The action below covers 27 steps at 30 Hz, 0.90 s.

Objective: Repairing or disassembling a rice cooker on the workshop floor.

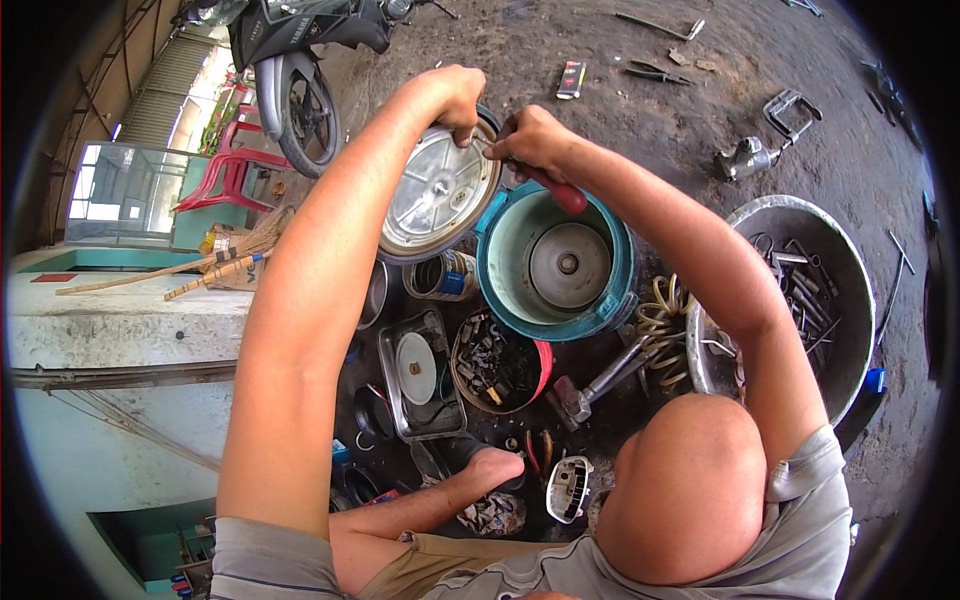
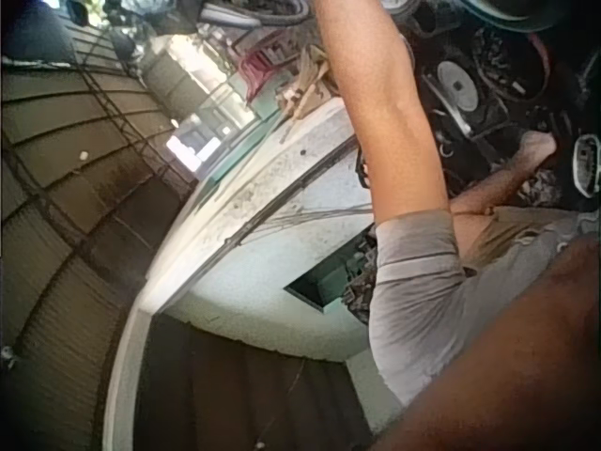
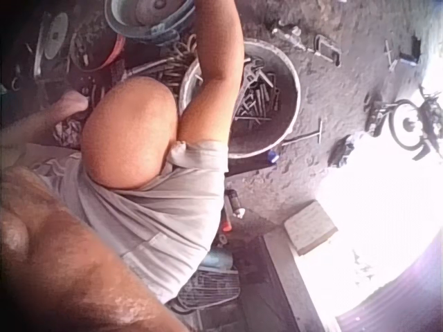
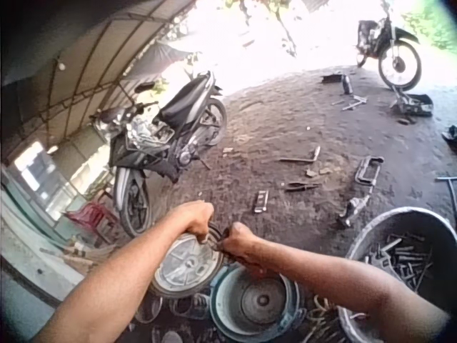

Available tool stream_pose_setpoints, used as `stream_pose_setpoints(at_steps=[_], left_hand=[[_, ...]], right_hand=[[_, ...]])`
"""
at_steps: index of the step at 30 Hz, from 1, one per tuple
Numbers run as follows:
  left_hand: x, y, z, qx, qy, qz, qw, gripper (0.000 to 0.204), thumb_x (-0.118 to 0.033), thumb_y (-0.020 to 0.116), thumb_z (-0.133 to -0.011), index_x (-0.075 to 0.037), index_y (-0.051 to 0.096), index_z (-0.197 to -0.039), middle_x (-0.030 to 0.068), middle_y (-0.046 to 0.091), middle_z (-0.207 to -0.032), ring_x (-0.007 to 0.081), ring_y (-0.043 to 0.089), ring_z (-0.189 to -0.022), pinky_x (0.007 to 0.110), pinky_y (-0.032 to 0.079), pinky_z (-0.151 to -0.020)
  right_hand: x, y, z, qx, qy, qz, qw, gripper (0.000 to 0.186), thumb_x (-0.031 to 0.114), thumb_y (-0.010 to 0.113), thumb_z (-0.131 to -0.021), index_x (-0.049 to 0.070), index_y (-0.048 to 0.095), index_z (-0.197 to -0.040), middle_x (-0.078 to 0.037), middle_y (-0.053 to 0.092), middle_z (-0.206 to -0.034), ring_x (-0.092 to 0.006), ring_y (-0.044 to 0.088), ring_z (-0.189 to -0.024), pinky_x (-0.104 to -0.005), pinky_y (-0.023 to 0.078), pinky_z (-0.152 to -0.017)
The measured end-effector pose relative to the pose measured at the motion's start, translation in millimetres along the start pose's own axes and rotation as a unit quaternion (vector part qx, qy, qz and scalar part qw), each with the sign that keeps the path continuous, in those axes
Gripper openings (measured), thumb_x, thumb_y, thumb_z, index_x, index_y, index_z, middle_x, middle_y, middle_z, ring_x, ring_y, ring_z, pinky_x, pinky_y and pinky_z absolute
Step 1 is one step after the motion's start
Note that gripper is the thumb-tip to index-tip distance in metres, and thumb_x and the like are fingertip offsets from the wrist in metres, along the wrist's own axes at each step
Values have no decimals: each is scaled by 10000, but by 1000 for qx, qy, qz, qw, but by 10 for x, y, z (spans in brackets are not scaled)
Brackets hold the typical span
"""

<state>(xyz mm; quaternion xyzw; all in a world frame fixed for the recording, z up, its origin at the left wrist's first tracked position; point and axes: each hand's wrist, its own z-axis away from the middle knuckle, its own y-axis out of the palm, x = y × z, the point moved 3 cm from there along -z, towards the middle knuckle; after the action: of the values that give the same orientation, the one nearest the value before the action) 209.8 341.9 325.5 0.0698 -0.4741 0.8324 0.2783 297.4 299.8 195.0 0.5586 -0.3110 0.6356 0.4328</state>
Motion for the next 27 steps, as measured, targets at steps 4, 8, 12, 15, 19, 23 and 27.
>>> stream_pose_setpoints(at_steps=[4, 8, 12, 15, 19, 23, 27], left_hand=[[-43, -5, 4, -3, 11, -15, 1000, 538, -118, 955, -612, 23, 761, -1092, 220, 784, -1064, 332, 774, -993, 445, 616, -829], [-25, -14, 6, -2, 6, -7, 1000, 496, -125, 965, -625, 37, 793, -1062, 227, 778, -1119, 336, 776, -1026, 440, 634, -866], [-9, -12, -7, -3, -6, 1, 1000, 510, -124, 962, -616, 30, 777, -1066, 223, 780, -1093, 334, 775, -1008, 443, 624, -846], [-12, -2, -30, -4, 0, -9, 1000, 527, -125, 960, -605, 21, 761, -1071, 222, 783, -1062, 335, 773, -986, 448, 614, -823], [-25, -9, -30, 2, -1, -9, 1000, 526, -126, 962, -601, 21, 761, -1063, 222, 782, -1055, 339, 772, -987, 448, 614, -821], [4, 8, 12, -11, -8, 2, 1000, 473, -111, 960, -621, 50, 793, -1033, 233, 780, -1096, 341, 779, -1012, 438, 634, -865], [-55, -11, 2, -17, -1, -1, 1000, 467, -108, 958, -626, 47, 794, -1035, 229, 781, -1099, 343, 779, -1012, 441, 635, -859]], right_hand=[[-33, 18, -28, 31, 23, -67, 997, 211, 133, 786, -949, -62, 708, -924, -82, 666, -720, -169, 615, -542, -334, 539, -474], [16, 14, -27, 40, 14, -41, 998, 210, 120, 789, -944, -71, 704, -929, -83, 658, -703, -178, 628, -539, -347, 549, -469], [43, 43, -15, -17, 10, -10, 1000, 210, 123, 774, -956, -77, 715, -933, -90, 673, -710, -176, 640, -544, -349, 544, -465], [41, 18, -27, -1, 18, -37, 999, 169, 80, 815, -909, -64, 726, -911, -103, 684, -712, -174, 650, -553, -347, 548, -469], [42, -2, -66, 11, 0, 13, 1000, 150, 72, 804, -913, -55, 729, -887, -117, 694, -712, -180, 668, -557, -351, 566, -473], [128, 10, 2, -18, -34, 100, 994, 189, 119, 762, -944, -60, 744, -886, -115, 726, -741, -188, 716, -603, -346, 600, -531], [17, -16, -58, -6, 19, -11, 1000, 180, 115, 788, -910, -61, 761, -892, -123, 755, -766, -206, 751, -634, -351, 622, -577]])
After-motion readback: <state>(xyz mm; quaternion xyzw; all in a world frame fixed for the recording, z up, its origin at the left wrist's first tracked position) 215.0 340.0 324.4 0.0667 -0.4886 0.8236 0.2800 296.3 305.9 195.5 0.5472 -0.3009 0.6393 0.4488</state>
